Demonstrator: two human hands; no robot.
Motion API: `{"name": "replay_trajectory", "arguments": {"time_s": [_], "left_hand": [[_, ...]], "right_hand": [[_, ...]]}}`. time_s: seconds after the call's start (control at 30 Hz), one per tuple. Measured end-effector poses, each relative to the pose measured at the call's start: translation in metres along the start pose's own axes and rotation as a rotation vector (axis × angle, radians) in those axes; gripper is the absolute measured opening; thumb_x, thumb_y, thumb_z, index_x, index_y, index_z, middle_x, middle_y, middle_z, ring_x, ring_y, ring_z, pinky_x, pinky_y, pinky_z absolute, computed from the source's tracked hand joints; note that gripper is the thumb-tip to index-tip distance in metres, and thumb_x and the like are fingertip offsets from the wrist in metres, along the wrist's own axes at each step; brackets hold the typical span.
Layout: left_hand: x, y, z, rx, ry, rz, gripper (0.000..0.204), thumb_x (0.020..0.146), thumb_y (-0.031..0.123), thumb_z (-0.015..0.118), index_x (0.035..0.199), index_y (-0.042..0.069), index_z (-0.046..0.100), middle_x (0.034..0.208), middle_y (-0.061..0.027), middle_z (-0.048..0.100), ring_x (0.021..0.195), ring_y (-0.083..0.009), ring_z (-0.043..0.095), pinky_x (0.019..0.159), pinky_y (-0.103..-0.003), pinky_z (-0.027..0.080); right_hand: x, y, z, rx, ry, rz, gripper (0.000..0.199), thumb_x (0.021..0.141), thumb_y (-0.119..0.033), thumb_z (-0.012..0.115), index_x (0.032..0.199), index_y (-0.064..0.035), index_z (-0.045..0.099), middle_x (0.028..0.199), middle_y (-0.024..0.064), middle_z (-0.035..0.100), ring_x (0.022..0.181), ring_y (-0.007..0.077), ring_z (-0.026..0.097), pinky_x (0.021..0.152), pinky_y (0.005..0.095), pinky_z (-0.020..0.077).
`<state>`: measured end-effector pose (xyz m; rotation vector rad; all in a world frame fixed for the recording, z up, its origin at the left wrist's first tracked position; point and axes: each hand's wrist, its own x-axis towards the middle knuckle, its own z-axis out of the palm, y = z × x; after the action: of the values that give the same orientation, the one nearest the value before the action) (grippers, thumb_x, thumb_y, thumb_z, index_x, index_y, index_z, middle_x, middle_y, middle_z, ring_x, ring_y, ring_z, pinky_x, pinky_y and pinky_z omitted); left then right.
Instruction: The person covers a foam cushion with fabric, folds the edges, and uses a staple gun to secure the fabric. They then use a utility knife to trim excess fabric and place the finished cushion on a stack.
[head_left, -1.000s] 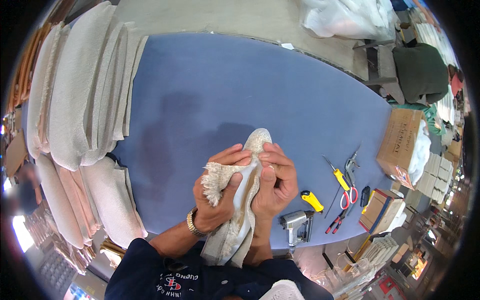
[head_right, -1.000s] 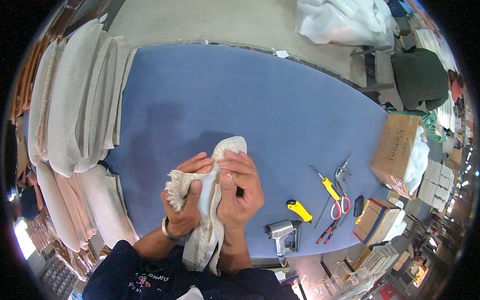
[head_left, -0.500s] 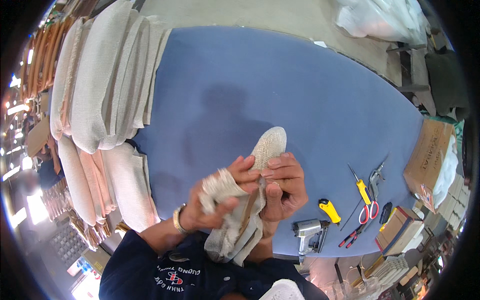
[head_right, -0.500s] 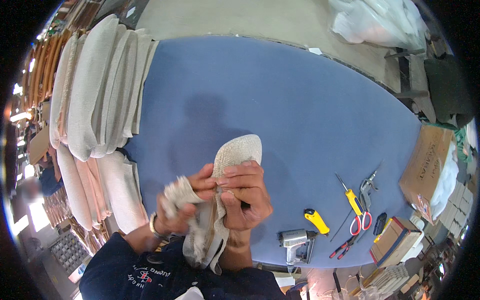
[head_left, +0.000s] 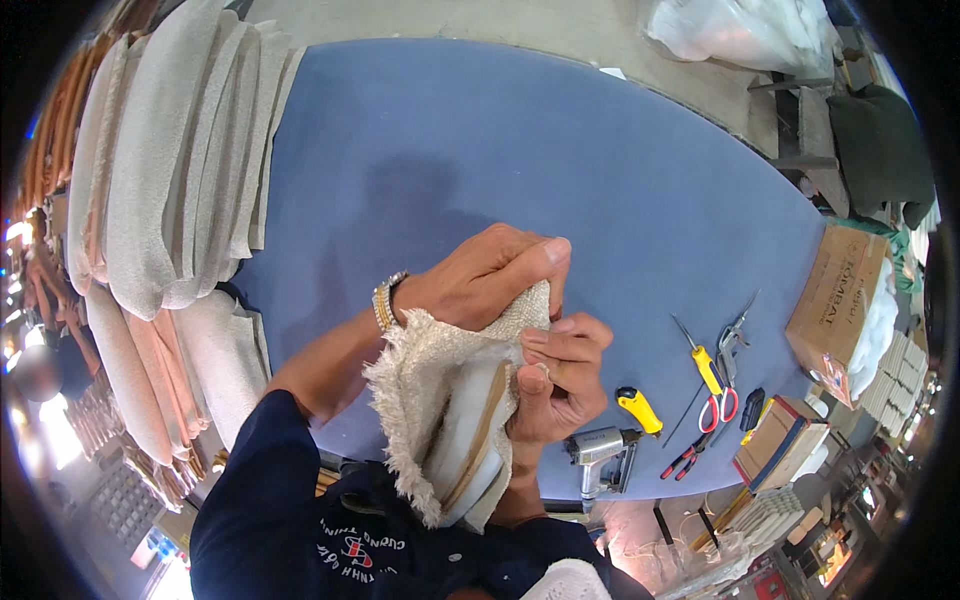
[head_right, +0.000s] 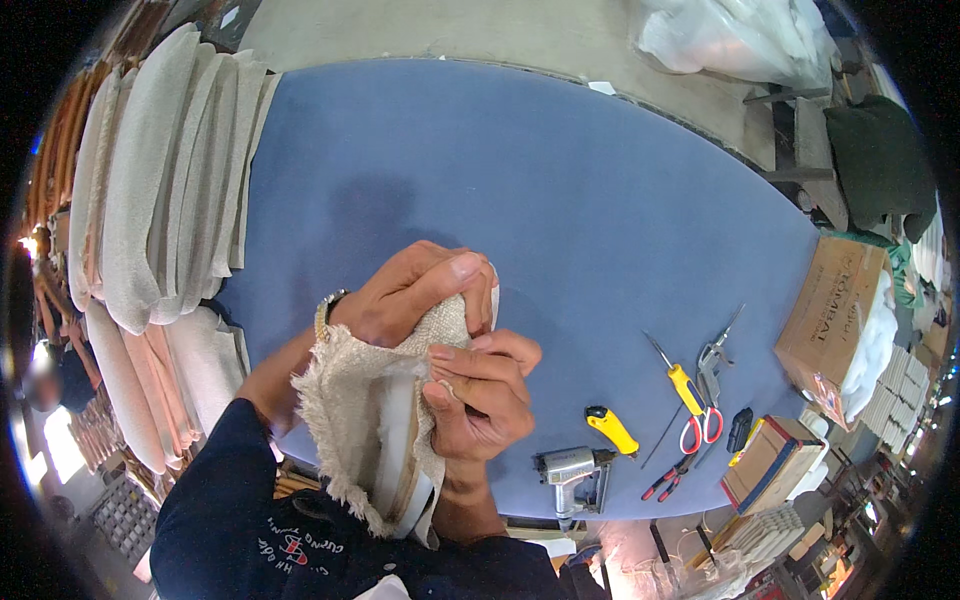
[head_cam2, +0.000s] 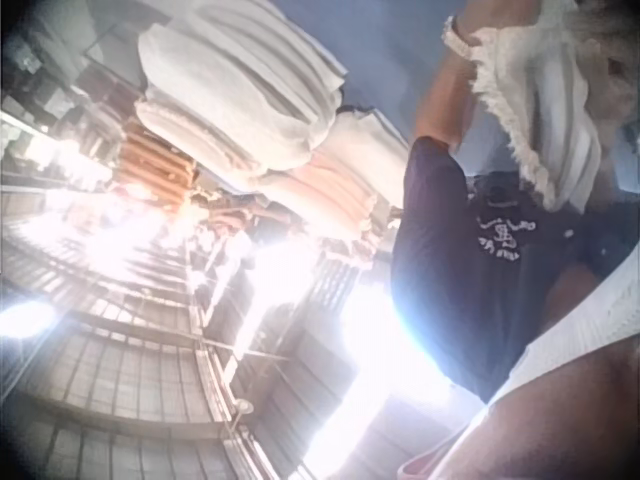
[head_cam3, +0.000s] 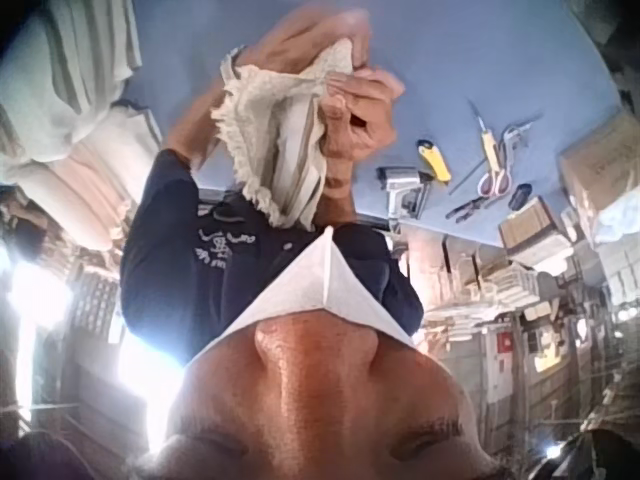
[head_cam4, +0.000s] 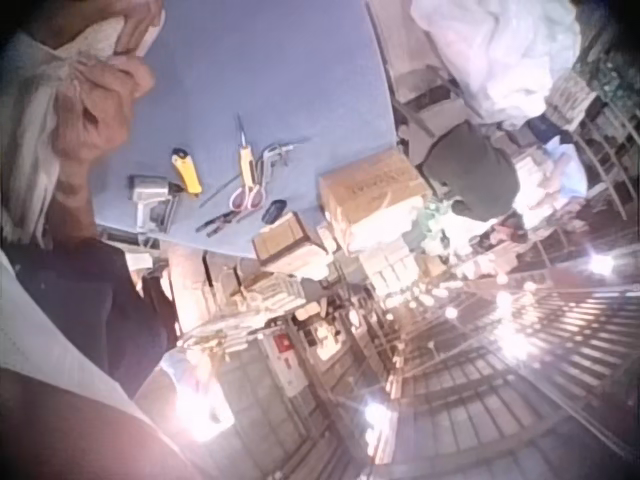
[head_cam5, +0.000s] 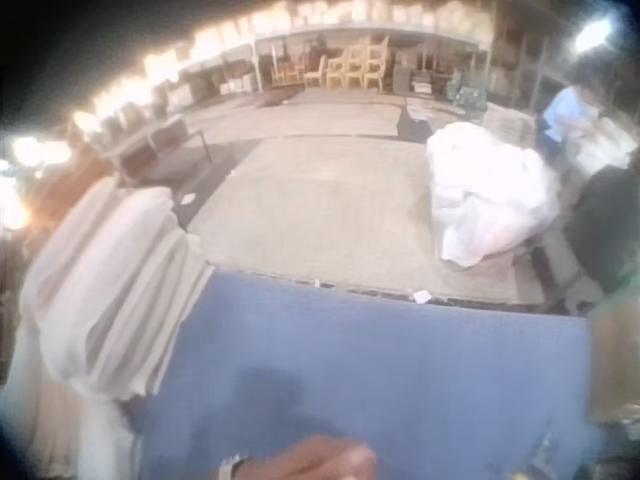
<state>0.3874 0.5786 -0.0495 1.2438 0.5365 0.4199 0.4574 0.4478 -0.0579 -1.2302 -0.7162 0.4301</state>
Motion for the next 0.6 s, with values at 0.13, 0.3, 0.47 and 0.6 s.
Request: {"name": "replay_trajectory", "arguments": {"time_s": [0.13, 0.3, 0.47, 0.6], "left_hand": [[0.005, 0.005, -0.009, 0.144, -0.114, -0.093, 0.059, 0.110, 0.033, 0.041, 0.071, -0.002, 0.067, 0.068, -0.0094, 0.063, 0.066, -0.0191, 0.056, 0.071, -0.035, 0.046], [0.013, 0.015, -0.012, 0.229, -0.274, -0.196, 0.060, 0.111, 0.034, 0.041, 0.070, 0.000, 0.068, 0.071, -0.0073, 0.066, 0.069, -0.0174, 0.056, 0.071, -0.034, 0.046], [-0.007, 0.022, 0.010, 0.063, 0.095, -0.194, 0.048, 0.111, 0.031, 0.045, 0.088, 0.001, 0.075, 0.084, -0.0078, 0.072, 0.082, -0.0186, 0.065, 0.082, -0.034, 0.050], [-0.034, 0.012, 0.039, 0.167, 0.367, 0.007, 0.033, 0.109, 0.028, 0.052, 0.116, 0.004, 0.074, 0.115, -0.0125, 0.073, 0.122, -0.0289, 0.063, 0.107, -0.041, 0.046]], "right_hand": [[0.003, -0.008, -0.003, -0.138, -0.051, -0.032, 0.025, 0.082, -0.028, 0.087, 0.078, -0.0088, 0.072, 0.090, 0.0058, 0.078, 0.091, 0.0218, 0.057, 0.084, 0.0378, 0.0444], [0.001, -0.012, -0.005, -0.043, -0.066, -0.044, 0.022, 0.082, -0.023, 0.087, 0.078, -0.0083, 0.071, 0.090, 0.0069, 0.078, 0.081, 0.0199, 0.056, 0.077, 0.0370, 0.0411], [0.000, -0.009, -0.011, -0.013, -0.103, -0.047, 0.020, 0.082, -0.017, 0.086, 0.078, -0.0084, 0.069, 0.089, 0.0071, 0.077, 0.073, 0.0193, 0.056, 0.075, 0.0382, 0.0406], [0.001, -0.011, -0.021, -0.021, -0.121, -0.048, 0.021, 0.080, -0.016, 0.088, 0.077, -0.0089, 0.068, 0.090, 0.0071, 0.077, 0.074, 0.0197, 0.061, 0.077, 0.0388, 0.0427]]}}
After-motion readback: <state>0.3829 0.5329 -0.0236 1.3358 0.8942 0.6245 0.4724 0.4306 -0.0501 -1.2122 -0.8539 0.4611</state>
